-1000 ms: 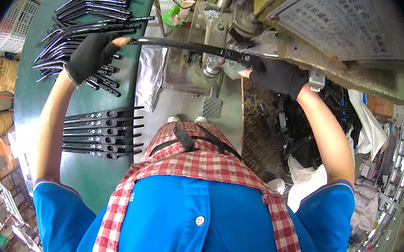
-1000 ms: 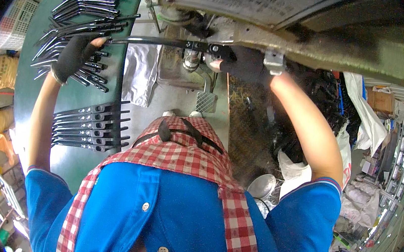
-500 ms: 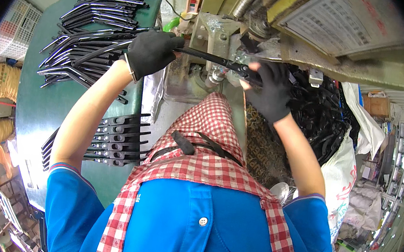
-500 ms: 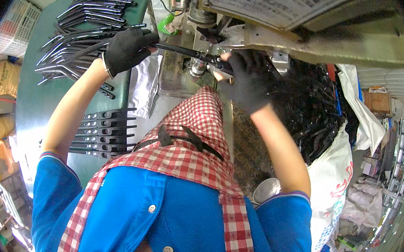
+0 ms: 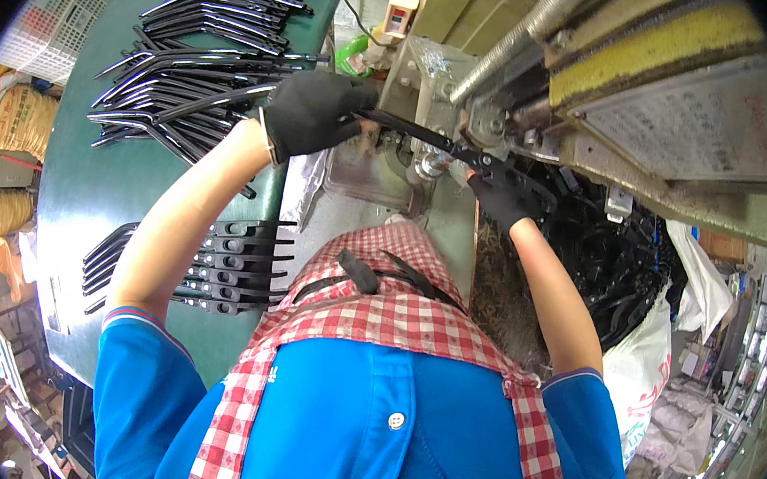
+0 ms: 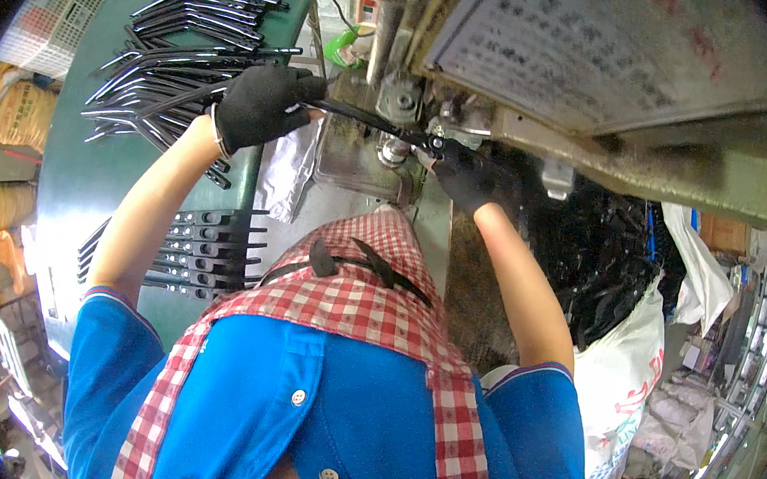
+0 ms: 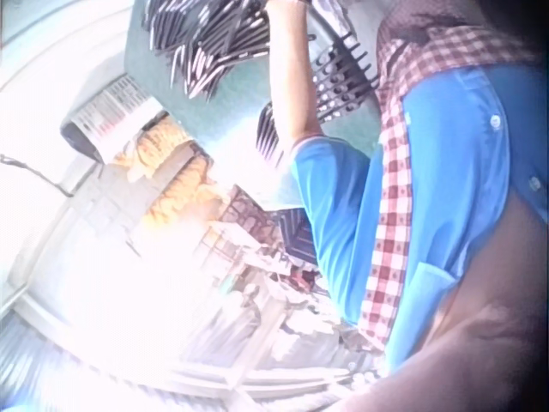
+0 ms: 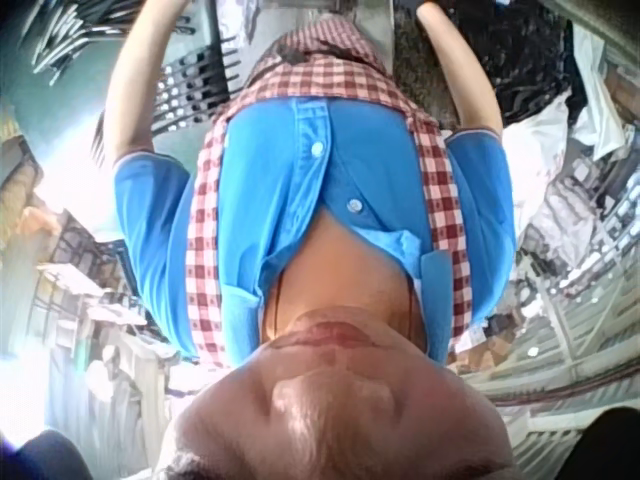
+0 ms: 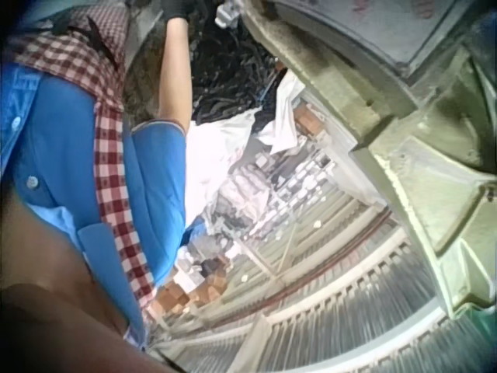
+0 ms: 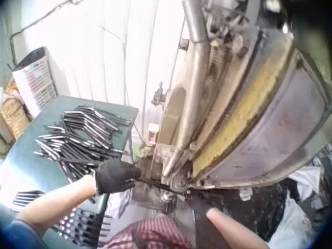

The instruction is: The person retrieves black metal rods from a bag and uses pliers to attach a small component to each rod. The finished rods are placed on a green table next to the machine.

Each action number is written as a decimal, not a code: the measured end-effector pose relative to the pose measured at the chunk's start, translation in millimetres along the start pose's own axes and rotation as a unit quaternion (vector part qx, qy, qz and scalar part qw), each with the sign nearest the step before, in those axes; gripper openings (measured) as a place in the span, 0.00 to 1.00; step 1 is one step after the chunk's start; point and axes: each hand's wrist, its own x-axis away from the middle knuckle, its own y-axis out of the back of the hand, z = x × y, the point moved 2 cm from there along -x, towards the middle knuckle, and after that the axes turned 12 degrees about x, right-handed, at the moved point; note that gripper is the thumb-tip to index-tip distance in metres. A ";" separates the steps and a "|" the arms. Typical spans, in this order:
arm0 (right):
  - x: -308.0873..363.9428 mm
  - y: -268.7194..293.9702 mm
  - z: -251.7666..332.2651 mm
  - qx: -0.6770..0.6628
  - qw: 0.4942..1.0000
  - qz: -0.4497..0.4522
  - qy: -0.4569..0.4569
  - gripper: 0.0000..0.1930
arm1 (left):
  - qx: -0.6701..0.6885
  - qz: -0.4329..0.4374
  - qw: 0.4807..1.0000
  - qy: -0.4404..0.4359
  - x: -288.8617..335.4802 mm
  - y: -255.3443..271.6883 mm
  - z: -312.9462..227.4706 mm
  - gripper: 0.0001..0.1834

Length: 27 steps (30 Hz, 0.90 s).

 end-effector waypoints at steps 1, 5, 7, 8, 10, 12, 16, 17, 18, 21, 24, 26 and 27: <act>-6.4 -3.5 2.8 0.028 1.000 0.010 -0.008 0.20 | -0.002 0.011 1.000 0.007 1.1 -2.2 -0.4 0.15; -48.2 -14.2 -13.3 0.154 0.985 0.073 -0.028 0.23 | 0.010 -0.011 0.999 -0.042 -8.0 -11.7 -7.8 0.22; -70.9 -33.6 -39.6 0.261 0.962 0.079 -0.005 0.23 | 0.027 -0.036 0.995 -0.086 -16.5 -19.3 -11.6 0.22; -76.1 -31.3 -16.6 0.274 0.957 0.092 -0.006 0.23 | 0.026 -0.045 0.995 -0.088 -16.5 -22.2 -15.5 0.22; -72.0 -55.8 -44.1 0.313 0.948 -0.022 -0.043 0.25 | -0.007 0.022 0.999 -0.036 -24.3 -17.0 -37.9 0.18; -69.8 -48.1 -28.2 0.268 0.962 -0.010 -0.048 0.22 | 0.043 0.010 0.998 -0.040 -13.6 -8.8 -38.6 0.18; -60.5 -28.7 10.6 0.289 0.957 0.019 0.026 0.15 | 0.091 0.017 0.996 -0.013 49.4 -13.1 -18.2 0.21; -55.3 -28.6 -1.5 0.234 0.972 -0.006 0.012 0.15 | 0.119 0.017 0.993 -0.004 73.4 -12.1 -6.8 0.19; -53.0 -28.2 -5.8 0.179 0.983 -0.031 0.001 0.14 | 0.103 0.052 0.993 0.005 96.9 -9.6 7.7 0.19; -59.2 -33.8 -14.1 0.180 0.981 -0.060 -0.037 0.14 | 0.117 0.071 0.984 0.117 176.5 -15.6 57.9 0.14; -60.3 -39.4 -37.7 0.111 0.988 -0.105 -0.009 0.15 | 0.005 0.108 0.944 0.312 234.1 -23.6 91.0 0.13; -61.9 -32.6 -40.0 0.090 0.993 -0.075 -0.020 0.16 | -0.006 -0.013 0.960 0.280 259.7 -28.4 93.5 0.11; -56.1 -30.4 -41.7 -0.127 0.989 -0.075 -0.025 0.13 | 0.015 -0.064 0.959 0.277 264.9 -30.5 95.3 0.11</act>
